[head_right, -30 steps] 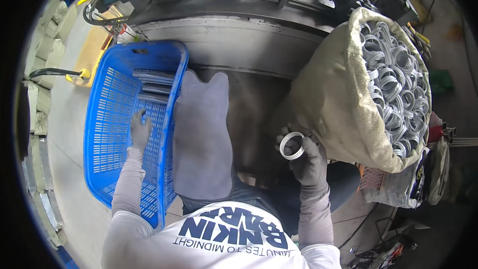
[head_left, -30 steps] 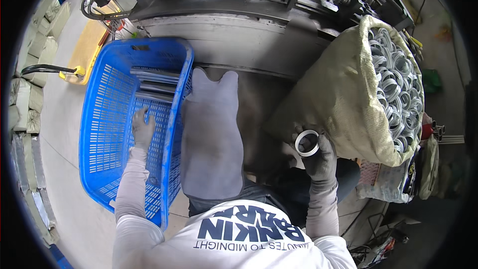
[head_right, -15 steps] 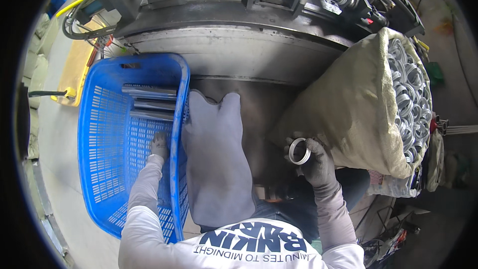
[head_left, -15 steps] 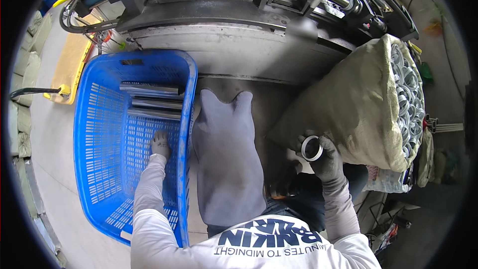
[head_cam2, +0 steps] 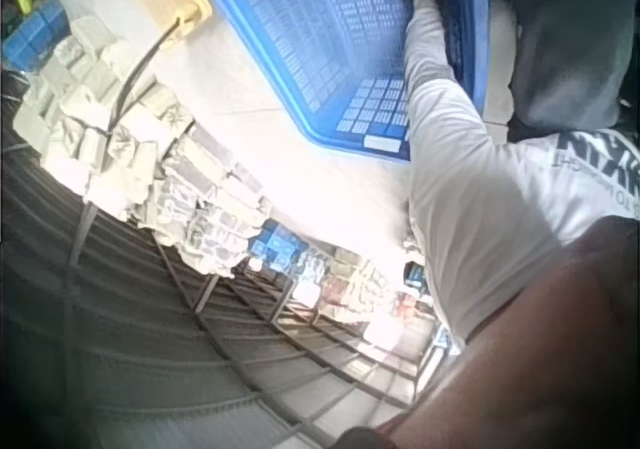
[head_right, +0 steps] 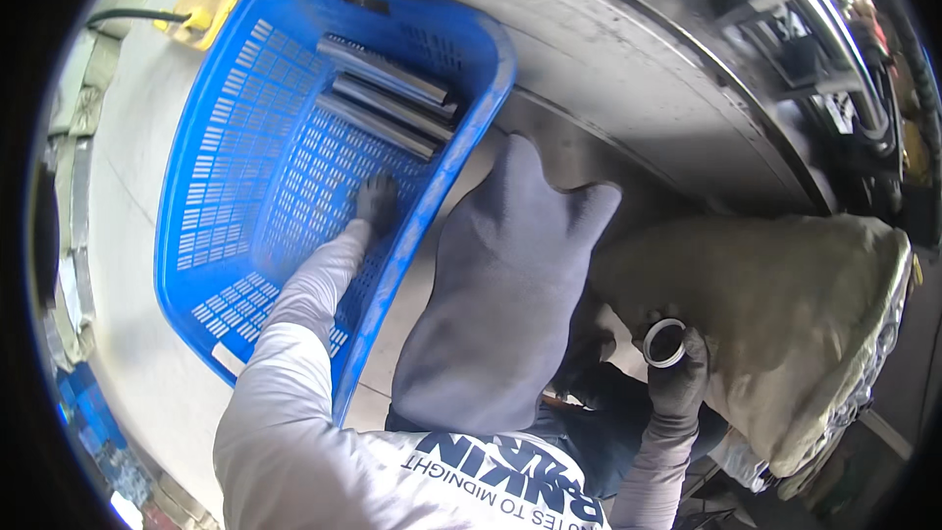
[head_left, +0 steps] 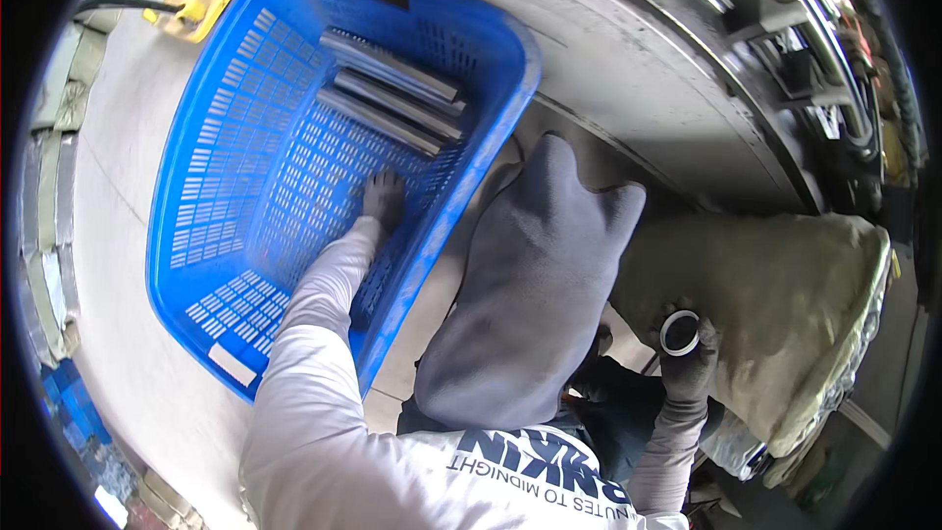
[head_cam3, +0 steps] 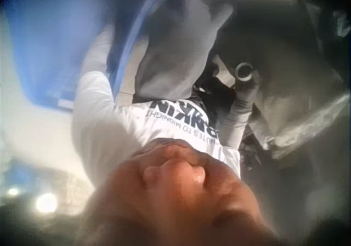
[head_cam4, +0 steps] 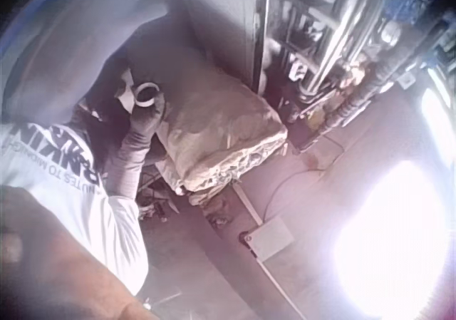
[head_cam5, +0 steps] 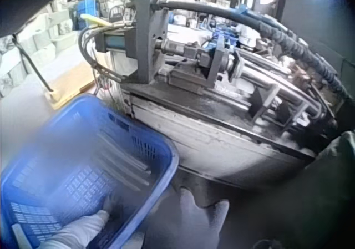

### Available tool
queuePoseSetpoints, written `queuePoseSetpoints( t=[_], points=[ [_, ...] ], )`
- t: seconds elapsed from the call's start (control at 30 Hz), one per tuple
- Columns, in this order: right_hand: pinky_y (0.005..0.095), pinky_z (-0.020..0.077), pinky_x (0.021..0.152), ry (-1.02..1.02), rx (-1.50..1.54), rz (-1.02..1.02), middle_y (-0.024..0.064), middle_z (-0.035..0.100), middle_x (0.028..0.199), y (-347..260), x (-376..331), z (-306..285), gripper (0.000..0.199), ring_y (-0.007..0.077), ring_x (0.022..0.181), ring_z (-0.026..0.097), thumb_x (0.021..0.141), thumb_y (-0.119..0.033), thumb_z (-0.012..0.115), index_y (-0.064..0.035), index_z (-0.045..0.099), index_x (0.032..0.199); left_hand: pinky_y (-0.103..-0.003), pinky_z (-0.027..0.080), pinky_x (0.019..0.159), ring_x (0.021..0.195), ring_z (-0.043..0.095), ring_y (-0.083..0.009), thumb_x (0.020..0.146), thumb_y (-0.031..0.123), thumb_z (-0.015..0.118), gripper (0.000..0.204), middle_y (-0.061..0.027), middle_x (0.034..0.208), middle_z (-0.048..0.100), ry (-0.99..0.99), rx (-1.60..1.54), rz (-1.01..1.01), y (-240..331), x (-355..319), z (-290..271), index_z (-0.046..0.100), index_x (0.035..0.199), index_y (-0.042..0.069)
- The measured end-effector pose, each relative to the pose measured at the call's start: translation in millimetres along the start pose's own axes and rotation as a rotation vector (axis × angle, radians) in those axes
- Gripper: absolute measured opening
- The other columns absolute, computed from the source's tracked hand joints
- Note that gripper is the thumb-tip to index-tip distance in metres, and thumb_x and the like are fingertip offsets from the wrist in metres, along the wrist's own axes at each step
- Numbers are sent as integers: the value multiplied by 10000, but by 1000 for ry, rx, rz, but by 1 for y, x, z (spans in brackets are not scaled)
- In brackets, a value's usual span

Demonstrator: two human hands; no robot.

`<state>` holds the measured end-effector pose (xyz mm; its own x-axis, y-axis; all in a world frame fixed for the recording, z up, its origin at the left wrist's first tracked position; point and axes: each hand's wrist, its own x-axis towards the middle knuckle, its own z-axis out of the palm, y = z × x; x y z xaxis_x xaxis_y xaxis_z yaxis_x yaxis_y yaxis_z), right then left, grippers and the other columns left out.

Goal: Assembling metal tubes by fitting rings onto the ends and using a press machine.

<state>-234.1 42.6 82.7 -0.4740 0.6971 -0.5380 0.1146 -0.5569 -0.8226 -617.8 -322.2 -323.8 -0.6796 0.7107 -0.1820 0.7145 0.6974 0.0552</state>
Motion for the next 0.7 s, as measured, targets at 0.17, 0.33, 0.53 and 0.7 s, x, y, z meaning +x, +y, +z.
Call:
queuePoseSetpoints(
  t=[0.17,0.33,0.53,0.7],
  points=[
    [473,622,935,-97,-13,52,180,728,1239,12,20,15,583,294,1108,725,1020,-459,645,-4,640,1384,-507,495,1029,1190,642,-348,868,142,658,206,-164,1213,688,552,140,78,-19,94,-53,722,1055,82],
    [448,601,953,-187,-24,113,195,722,1268,-22,55,12,500,309,1126,721,1039,-303,595,39,600,1404,-549,504,1048,1279,658,-341,965,323,656,374,-168,1361,706,57,-445,-138,1,140,-23,747,1292,165],
    [412,660,903,-248,53,97,196,759,1137,-71,42,-8,482,274,1044,768,982,-253,699,69,634,1334,-560,511,861,1061,684,-407,988,417,595,363,-169,1157,712,-185,102,-121,-57,76,6,736,1155,128],
    [414,660,925,-249,161,137,207,726,1231,-69,8,-48,401,290,1105,754,985,-220,689,69,666,1261,-534,552,869,937,694,-414,797,270,868,376,-192,1025,719,309,-169,5,34,6,-130,677,1029,44]
  ],
)
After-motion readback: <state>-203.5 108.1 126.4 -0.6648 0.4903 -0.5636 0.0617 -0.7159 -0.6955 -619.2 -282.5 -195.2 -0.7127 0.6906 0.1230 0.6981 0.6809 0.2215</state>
